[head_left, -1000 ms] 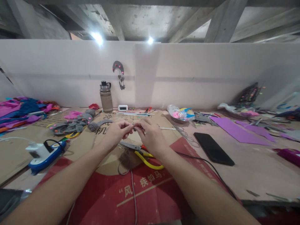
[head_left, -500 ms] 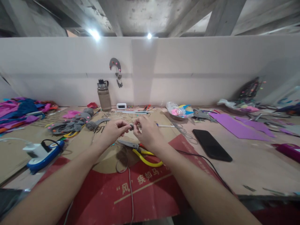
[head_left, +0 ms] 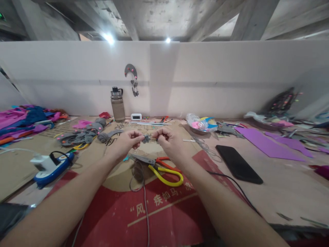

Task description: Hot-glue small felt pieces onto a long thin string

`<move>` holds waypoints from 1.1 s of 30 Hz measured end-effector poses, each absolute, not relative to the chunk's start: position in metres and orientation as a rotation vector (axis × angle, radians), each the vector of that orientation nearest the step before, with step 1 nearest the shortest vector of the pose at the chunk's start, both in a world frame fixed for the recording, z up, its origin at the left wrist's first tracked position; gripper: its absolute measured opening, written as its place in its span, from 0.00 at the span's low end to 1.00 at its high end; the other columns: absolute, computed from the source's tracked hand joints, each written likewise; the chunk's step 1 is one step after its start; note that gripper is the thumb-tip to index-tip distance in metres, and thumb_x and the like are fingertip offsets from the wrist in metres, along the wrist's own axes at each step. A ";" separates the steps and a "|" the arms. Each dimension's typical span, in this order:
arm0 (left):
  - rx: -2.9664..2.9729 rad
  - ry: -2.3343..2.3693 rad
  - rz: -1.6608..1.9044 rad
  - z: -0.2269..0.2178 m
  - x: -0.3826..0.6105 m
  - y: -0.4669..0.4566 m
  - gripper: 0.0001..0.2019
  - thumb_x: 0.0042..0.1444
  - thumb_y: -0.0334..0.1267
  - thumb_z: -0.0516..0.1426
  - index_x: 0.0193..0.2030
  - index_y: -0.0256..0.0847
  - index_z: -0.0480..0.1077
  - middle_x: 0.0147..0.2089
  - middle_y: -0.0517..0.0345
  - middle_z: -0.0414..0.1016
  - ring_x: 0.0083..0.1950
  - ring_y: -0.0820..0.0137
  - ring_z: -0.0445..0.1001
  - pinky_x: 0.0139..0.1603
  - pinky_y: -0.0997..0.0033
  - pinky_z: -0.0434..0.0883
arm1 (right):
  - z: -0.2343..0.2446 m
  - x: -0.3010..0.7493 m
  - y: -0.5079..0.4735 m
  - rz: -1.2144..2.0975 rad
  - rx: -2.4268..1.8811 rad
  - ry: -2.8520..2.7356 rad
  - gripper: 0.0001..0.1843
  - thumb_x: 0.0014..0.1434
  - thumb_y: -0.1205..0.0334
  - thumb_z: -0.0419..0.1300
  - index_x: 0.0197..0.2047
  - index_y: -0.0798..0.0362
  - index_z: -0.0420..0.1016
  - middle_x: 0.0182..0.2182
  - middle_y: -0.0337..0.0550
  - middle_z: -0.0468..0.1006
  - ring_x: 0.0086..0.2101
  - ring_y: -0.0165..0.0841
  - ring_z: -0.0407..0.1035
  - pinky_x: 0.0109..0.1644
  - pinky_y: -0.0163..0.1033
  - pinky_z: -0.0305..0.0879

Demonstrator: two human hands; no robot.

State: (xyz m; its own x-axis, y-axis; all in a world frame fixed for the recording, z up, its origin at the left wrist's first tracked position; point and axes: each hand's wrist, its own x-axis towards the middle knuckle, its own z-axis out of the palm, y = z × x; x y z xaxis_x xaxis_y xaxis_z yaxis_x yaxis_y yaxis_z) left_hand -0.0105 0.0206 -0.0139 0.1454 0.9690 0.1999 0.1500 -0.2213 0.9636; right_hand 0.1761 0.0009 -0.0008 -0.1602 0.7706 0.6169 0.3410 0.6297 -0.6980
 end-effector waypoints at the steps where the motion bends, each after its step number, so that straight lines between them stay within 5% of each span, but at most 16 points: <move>1: 1.543 1.117 1.184 -0.013 -0.009 0.020 0.13 0.44 0.45 0.63 0.31 0.38 0.69 0.21 0.64 0.65 0.20 0.79 0.61 0.21 0.78 0.58 | -0.002 0.175 0.002 0.464 -0.905 -1.777 0.12 0.52 0.70 0.49 0.31 0.53 0.73 0.29 0.39 0.73 0.31 0.29 0.65 0.35 0.34 0.61; 8: 1.615 1.100 1.141 -0.010 -0.004 0.012 0.16 0.44 0.47 0.62 0.35 0.37 0.69 0.22 0.62 0.67 0.21 0.78 0.62 0.21 0.77 0.58 | -0.010 0.171 0.004 0.277 -0.855 -1.921 0.12 0.58 0.70 0.51 0.39 0.52 0.76 0.35 0.44 0.75 0.38 0.32 0.68 0.44 0.38 0.63; 22: 1.575 1.044 0.947 -0.005 -0.010 0.012 0.17 0.42 0.44 0.64 0.36 0.36 0.69 0.26 0.59 0.70 0.22 0.79 0.63 0.21 0.78 0.58 | -0.012 0.172 0.004 -0.076 -0.718 -2.203 0.10 0.61 0.64 0.52 0.34 0.55 0.74 0.32 0.46 0.72 0.35 0.31 0.65 0.41 0.37 0.62; 33: 1.517 1.006 0.863 -0.007 -0.010 0.012 0.18 0.39 0.42 0.65 0.36 0.35 0.69 0.25 0.61 0.69 0.21 0.80 0.62 0.20 0.78 0.57 | -0.014 0.172 0.004 -0.140 -0.680 -2.247 0.06 0.56 0.69 0.51 0.32 0.55 0.68 0.32 0.46 0.69 0.36 0.34 0.63 0.41 0.40 0.60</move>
State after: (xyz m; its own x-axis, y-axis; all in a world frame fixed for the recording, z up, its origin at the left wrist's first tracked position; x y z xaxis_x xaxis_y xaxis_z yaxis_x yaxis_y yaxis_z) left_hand -0.0097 0.0121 -0.0069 0.3817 0.9242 0.0099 0.1506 -0.0728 0.9859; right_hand 0.1720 0.0039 -0.0135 -0.5614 0.4286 0.7079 0.5130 0.8515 -0.1087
